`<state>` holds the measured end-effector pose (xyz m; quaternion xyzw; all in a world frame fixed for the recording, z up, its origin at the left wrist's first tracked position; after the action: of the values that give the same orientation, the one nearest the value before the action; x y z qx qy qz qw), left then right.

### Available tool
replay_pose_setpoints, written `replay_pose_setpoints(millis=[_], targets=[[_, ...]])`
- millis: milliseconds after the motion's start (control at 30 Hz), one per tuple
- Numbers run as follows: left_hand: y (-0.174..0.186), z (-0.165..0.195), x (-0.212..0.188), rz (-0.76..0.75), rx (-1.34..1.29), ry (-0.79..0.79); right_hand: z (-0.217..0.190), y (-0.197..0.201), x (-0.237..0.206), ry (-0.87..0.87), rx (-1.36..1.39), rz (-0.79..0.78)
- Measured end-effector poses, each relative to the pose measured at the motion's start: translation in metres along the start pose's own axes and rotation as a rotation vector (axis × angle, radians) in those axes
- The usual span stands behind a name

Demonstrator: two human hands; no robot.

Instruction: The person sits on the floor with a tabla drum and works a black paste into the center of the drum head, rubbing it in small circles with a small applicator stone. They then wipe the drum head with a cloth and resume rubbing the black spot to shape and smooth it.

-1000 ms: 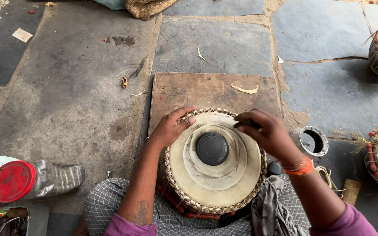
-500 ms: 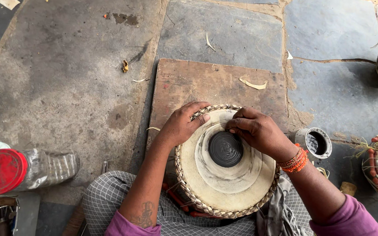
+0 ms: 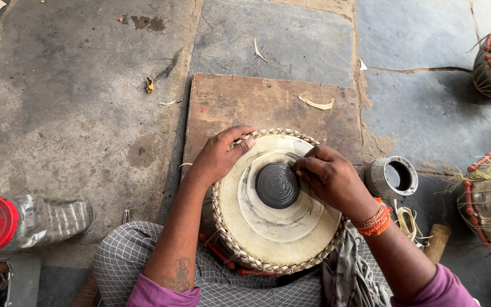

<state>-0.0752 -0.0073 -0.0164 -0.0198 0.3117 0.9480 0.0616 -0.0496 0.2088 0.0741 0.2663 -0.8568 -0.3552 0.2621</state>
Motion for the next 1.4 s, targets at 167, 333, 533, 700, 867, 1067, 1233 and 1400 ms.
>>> replay_pose_setpoints(millis=[167,333,533,700,867,1067,1233,1400], targets=[[0.005,0.001,0.002,0.026,0.096,0.064,-0.016,-0.002,-0.036,-0.116,-0.017,0.114],[0.008,-0.001,-0.004,0.100,0.174,0.135,-0.036,-0.026,-0.075,-0.259,0.155,0.185],[0.015,-0.008,-0.023,0.218,0.455,0.222,0.004,0.005,-0.054,-0.286,0.292,0.344],[0.009,0.014,-0.007,0.200,0.270,-0.107,0.015,0.007,-0.024,-0.229,0.275,0.184],[-0.015,0.004,-0.001,-0.064,0.100,-0.033,0.004,-0.001,-0.012,-0.179,0.209,0.086],[-0.011,0.006,-0.004,0.006,0.171,-0.040,-0.008,-0.004,-0.017,-0.083,0.073,0.076],[-0.008,0.007,-0.004,0.031,0.212,-0.008,-0.028,-0.007,-0.043,-0.131,-0.024,0.143],[-0.003,0.009,-0.010,0.076,0.307,0.036,-0.050,-0.025,-0.079,-0.195,0.095,0.175]])
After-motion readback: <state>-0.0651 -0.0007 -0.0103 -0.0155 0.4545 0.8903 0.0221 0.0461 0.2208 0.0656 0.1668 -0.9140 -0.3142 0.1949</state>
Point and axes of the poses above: each hand's wrist, its own x-axis towards the middle knuckle, its own y-axis out of the back of the hand, z = x × y, the point moved 8 cm from there along x, towards the middle knuckle, and after that the axes turned 12 degrees about x, right-handed, at the moved point
